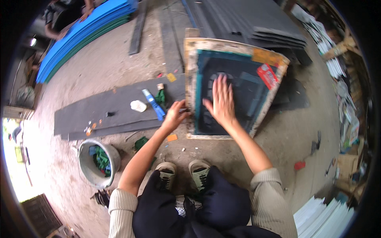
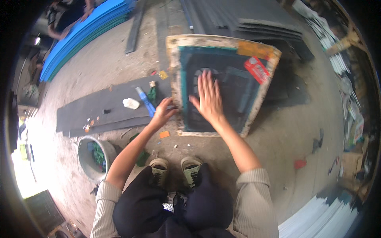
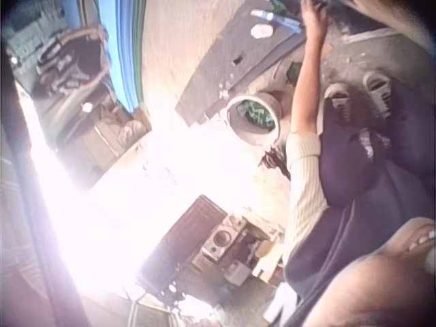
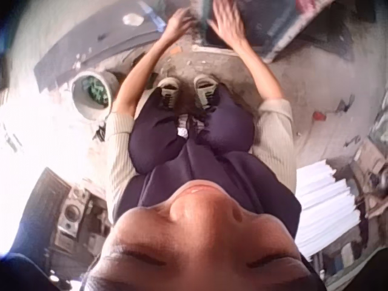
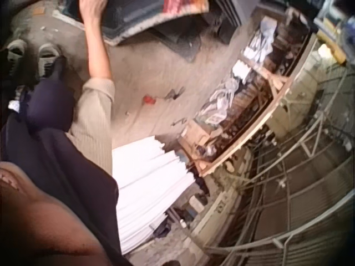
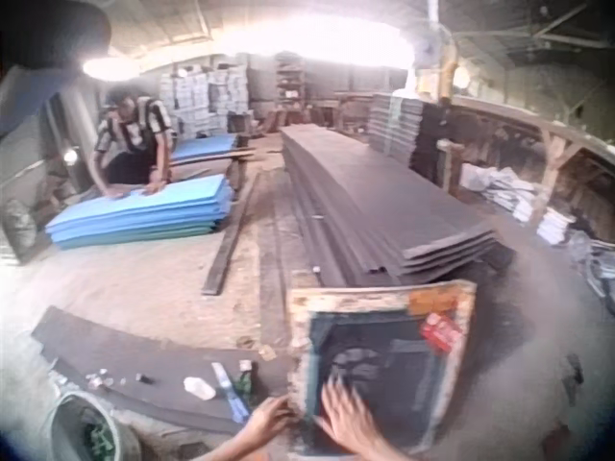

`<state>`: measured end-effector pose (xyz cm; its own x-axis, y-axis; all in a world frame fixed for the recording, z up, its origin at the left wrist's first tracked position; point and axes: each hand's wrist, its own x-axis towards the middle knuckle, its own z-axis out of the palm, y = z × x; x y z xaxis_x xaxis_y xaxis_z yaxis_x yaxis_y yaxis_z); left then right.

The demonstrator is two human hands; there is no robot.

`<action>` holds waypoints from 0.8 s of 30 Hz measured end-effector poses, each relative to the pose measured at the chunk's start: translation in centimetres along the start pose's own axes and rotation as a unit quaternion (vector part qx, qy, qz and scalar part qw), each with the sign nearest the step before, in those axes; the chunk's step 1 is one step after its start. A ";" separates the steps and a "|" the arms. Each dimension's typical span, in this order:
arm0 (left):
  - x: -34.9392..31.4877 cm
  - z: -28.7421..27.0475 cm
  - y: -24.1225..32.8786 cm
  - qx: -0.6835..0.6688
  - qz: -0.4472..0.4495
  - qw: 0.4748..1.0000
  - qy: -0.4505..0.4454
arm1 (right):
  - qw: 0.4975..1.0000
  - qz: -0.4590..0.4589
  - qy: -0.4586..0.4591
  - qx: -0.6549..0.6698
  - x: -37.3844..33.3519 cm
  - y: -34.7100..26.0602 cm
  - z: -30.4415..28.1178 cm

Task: The person applies glue to a wooden frame and presses a green material onto it, smoothing it down by hand. The person repeats this process on different sections of the frame.

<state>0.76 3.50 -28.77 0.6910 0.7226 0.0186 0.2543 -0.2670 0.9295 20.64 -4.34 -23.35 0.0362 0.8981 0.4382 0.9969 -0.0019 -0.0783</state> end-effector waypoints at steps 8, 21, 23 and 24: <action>-6.1 -3.5 -1.0 -0.008 0.000 0.996 0.089 | 0.945 -0.248 -0.047 0.208 -2.3 -3.4 0.5; -11.9 -9.5 -4.5 -0.014 -0.096 0.943 0.317 | 0.983 0.074 -0.046 0.163 6.2 -14.5 10.9; -11.5 -9.7 -4.7 -0.032 -0.092 0.941 0.324 | 0.978 0.138 -0.075 0.139 6.6 -14.6 13.1; -11.2 -9.7 -4.5 -0.046 -0.090 0.939 0.329 | 0.978 0.124 -0.082 0.143 6.8 -14.4 13.7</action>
<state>-14.68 2.78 -29.54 0.0675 0.9964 0.0522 0.2464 -0.0673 0.9668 5.54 7.79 -31.52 0.2396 0.9442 0.2260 0.8978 -0.1269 -0.4217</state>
